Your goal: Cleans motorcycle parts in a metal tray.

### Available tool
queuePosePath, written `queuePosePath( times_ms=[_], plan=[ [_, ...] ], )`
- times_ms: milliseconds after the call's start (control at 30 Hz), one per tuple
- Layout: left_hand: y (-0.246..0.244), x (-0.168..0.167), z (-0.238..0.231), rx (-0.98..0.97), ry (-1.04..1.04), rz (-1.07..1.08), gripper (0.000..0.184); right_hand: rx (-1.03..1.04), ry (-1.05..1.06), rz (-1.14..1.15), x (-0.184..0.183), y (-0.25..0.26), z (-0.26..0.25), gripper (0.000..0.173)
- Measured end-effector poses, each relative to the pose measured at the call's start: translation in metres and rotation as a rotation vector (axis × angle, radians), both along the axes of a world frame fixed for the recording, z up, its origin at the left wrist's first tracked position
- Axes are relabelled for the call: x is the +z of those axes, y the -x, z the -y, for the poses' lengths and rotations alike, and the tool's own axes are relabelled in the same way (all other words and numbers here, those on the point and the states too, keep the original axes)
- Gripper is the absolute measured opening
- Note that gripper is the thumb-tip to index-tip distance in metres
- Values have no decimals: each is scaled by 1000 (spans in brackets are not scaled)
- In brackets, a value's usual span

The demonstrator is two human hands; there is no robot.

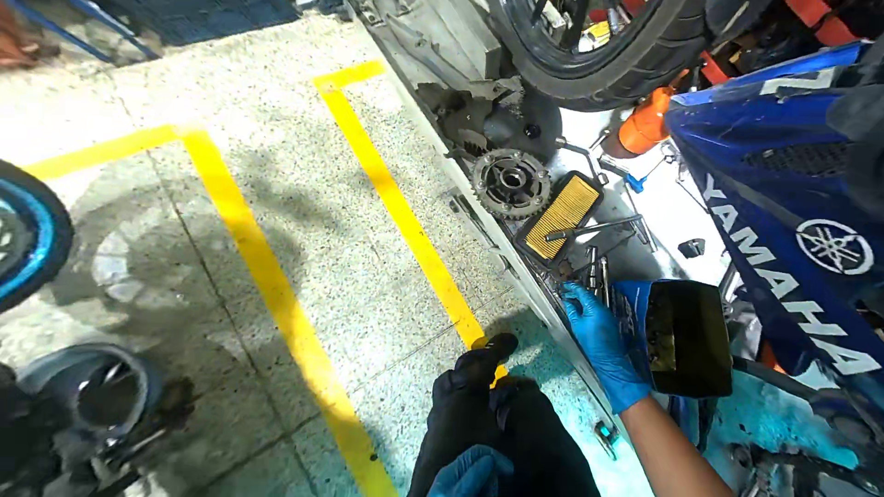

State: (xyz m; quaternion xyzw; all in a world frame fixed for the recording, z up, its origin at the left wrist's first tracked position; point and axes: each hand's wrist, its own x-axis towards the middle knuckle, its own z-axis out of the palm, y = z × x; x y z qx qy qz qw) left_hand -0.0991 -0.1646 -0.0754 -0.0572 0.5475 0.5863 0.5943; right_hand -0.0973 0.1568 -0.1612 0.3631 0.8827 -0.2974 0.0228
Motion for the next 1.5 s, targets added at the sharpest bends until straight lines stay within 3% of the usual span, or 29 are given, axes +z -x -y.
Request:
queuePosePath(
  times_ms=[267, 367, 533, 667, 733, 833, 1033, 1200, 1367, 1500],
  plan=[
    [12, -7, 8, 239, 48, 76, 32, -67, 23, 55, 0, -26, 14, 38],
    [14, -9, 8, 269, -8, 48, 32, -30, -39, -2, 1, -23, 17, 32],
    [15, 0, 3, 271, -20, 20, 25, 130, -235, -5, -13, -1, 14, 38],
    [16, -2, 5, 263, 18, 15, 29, 133, -238, 84, -19, 14, 11, 22],
    [16, -5, 10, 233, 21, -6, 34, 90, -186, 104, -12, 15, 12, 20],
    [20, 4, 0, 199, -13, -57, 26, -6, -41, -13, 19, -4, 24, 23],
    [16, 33, -34, 18, -31, -133, 32, -145, 210, -241, 65, -100, 87, 25],
    [13, 35, -59, -215, -54, -184, 30, -303, 312, -253, 70, -160, 121, 37],
    [7, 58, -90, -355, 7, -188, 29, -424, 350, -331, 66, -182, 113, 23],
    [3, 82, -108, -426, 41, -235, 26, -483, 311, -375, 76, -182, 107, 27]
  ],
)
